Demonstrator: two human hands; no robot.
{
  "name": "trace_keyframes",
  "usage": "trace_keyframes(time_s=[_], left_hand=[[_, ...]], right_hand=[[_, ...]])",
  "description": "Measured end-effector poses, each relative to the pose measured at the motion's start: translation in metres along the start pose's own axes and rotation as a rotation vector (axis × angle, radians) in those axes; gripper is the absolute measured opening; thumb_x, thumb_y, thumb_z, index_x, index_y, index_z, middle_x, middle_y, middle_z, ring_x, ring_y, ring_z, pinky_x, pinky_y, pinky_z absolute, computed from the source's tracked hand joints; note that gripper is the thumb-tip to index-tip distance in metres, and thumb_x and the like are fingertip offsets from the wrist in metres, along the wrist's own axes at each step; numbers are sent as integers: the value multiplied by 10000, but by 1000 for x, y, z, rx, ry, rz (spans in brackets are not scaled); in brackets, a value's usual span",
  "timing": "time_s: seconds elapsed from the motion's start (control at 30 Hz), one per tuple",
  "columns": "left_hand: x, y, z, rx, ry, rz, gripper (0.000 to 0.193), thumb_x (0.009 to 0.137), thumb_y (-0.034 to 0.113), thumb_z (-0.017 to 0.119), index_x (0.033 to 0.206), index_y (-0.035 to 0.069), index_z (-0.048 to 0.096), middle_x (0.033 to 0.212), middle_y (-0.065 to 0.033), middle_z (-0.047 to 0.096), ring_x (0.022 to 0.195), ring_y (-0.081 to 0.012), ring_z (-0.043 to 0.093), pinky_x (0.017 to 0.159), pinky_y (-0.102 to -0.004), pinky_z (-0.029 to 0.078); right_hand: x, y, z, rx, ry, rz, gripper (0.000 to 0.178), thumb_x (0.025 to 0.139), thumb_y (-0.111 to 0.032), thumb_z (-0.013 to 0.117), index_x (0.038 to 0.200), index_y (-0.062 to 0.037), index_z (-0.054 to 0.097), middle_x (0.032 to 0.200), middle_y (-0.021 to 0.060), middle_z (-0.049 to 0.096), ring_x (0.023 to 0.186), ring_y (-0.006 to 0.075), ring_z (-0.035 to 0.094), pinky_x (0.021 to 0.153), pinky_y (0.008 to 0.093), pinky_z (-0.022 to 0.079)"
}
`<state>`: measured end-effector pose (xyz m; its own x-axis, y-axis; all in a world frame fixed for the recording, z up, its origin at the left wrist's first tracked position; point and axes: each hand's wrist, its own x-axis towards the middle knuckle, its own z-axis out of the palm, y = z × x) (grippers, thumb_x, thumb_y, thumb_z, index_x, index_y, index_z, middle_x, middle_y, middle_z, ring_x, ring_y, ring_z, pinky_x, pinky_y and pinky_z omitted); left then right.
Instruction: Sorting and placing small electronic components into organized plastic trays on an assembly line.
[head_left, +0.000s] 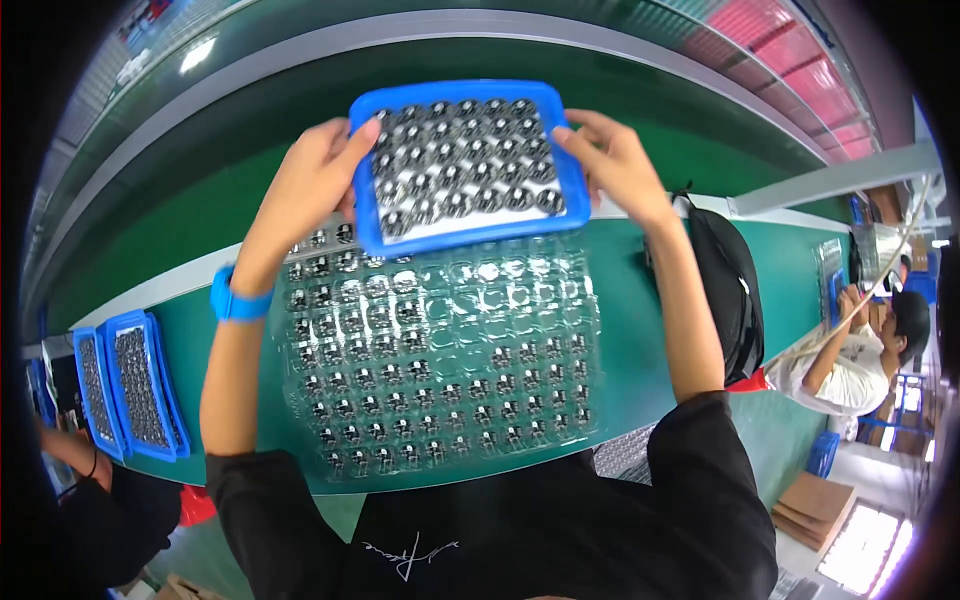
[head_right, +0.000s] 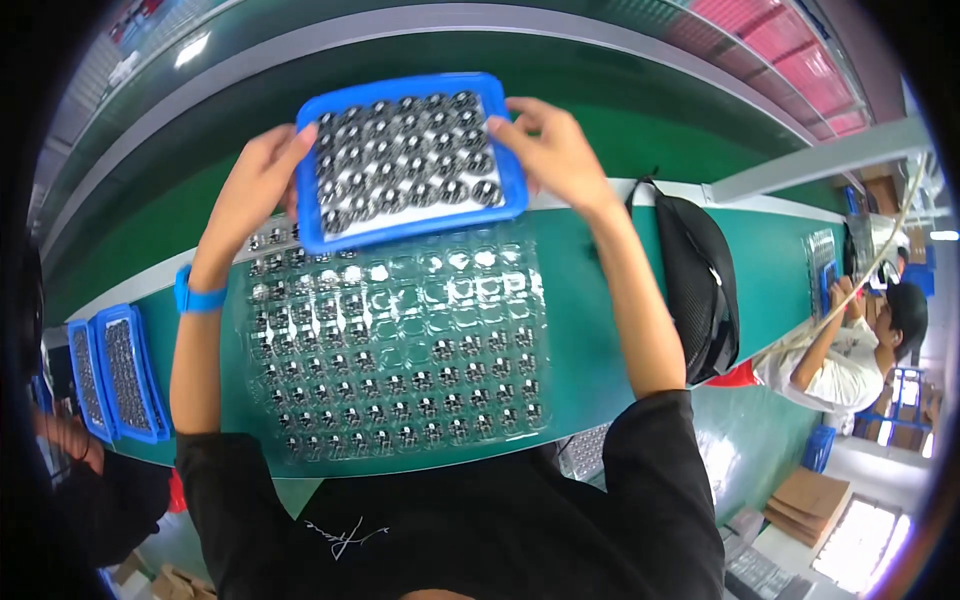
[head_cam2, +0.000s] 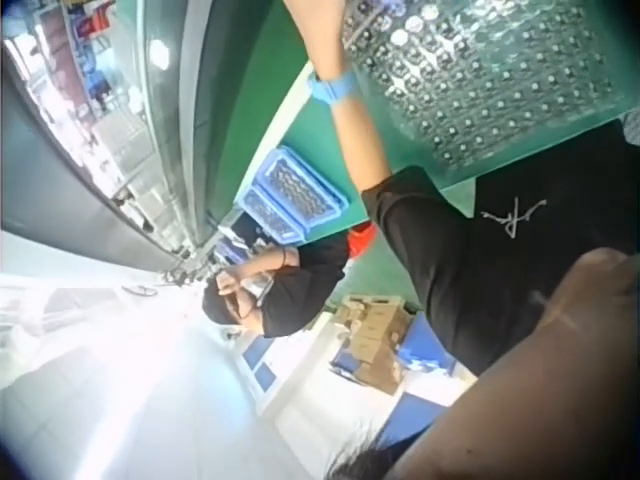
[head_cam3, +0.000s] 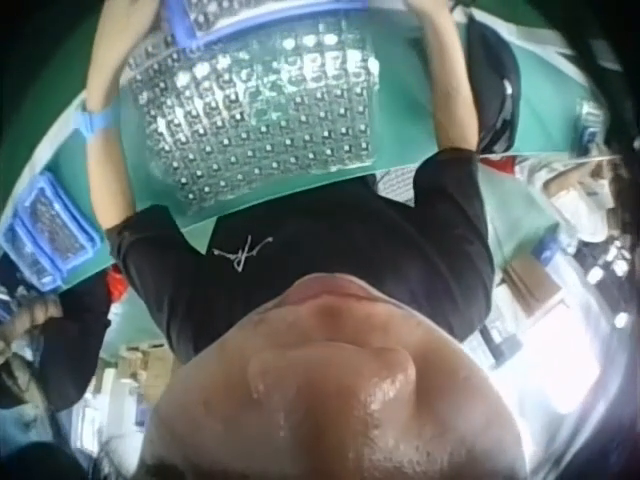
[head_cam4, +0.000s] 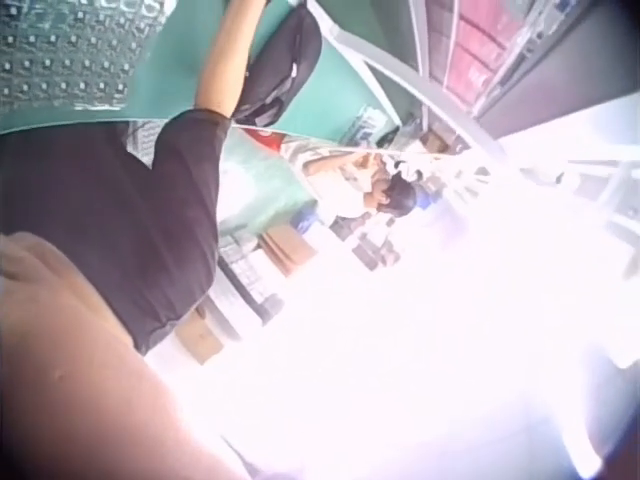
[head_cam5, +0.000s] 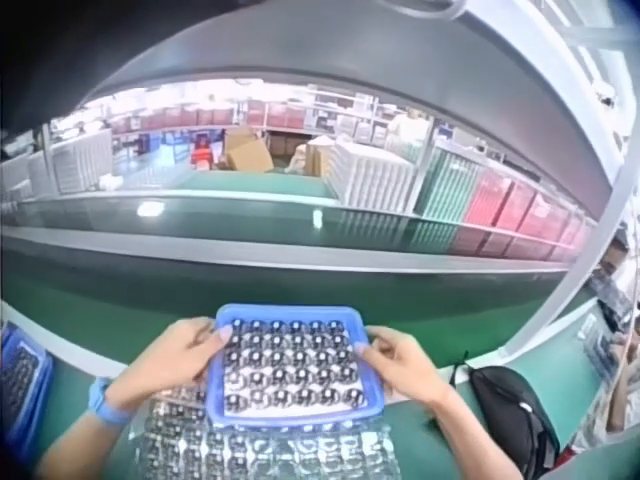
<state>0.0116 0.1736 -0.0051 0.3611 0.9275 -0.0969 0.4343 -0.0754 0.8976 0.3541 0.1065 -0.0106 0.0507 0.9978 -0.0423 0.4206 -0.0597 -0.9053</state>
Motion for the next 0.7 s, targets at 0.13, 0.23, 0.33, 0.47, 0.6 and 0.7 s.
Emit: trace_keyframes(time_s=[0.13, 0.23, 0.33, 0.47, 0.6, 0.7], left_hand=[[74, -14, -7, 65, -25, 33, 572, 1105, 540, 589, 896, 7, 598, 658, -53, 610, 515, -160, 619, 526, -314, 505], [114, -50, -1, 128, -50, 17, 578, 1098, 554, 591, 890, 15, 589, 672, -60, 616, 519, -164, 603, 544, -328, 492], [129, -61, 10, 80, -28, -62, 588, 1098, 576, 576, 965, 5, 617, 741, -70, 624, 562, -149, 587, 574, -327, 480], [118, -49, -2, 222, 102, -94, 584, 1096, 536, 601, 1127, -41, 676, 928, -117, 697, 647, -175, 611, 661, -337, 527], [3, 32, -30, 228, 238, 414, 319, 1100, 228, 641, 1294, -10, 726, 1137, -107, 758, 934, -181, 676, 845, -321, 537], [-107, 128, -49, 293, 326, 908, 363, 959, 129, 749, 1281, -36, 710, 1207, -130, 721, 1002, -200, 661, 870, -321, 525]], right_hand=[[63, 6, -10, 0, -10, 10, 611, 1066, -337, 708, 1456, 117, 586, 785, 37, 649, 554, 87, 567, 475, 257, 440], [96, 28, -5, -41, -41, 50, 614, 1065, -364, 704, 1460, 94, 599, 796, 43, 644, 577, 100, 576, 495, 267, 458], [117, 46, -3, -118, -67, 106, 620, 1056, -390, 709, 1463, 68, 613, 815, 51, 652, 596, 113, 591, 515, 272, 480], [122, 61, 0, -227, -9, 65, 621, 1041, -398, 720, 1458, 51, 622, 870, 78, 715, 660, 133, 661, 553, 293, 529], [64, 15, -14, -373, 127, -283, 359, 1062, -255, 700, 1280, 29, 734, 878, 67, 749, 725, 116, 672, 673, 294, 547], [-34, -78, -48, -167, 265, -532, 235, 1101, -176, 667, 1146, 14, 797, 787, -24, 660, 696, 46, 583, 622, 219, 449]])
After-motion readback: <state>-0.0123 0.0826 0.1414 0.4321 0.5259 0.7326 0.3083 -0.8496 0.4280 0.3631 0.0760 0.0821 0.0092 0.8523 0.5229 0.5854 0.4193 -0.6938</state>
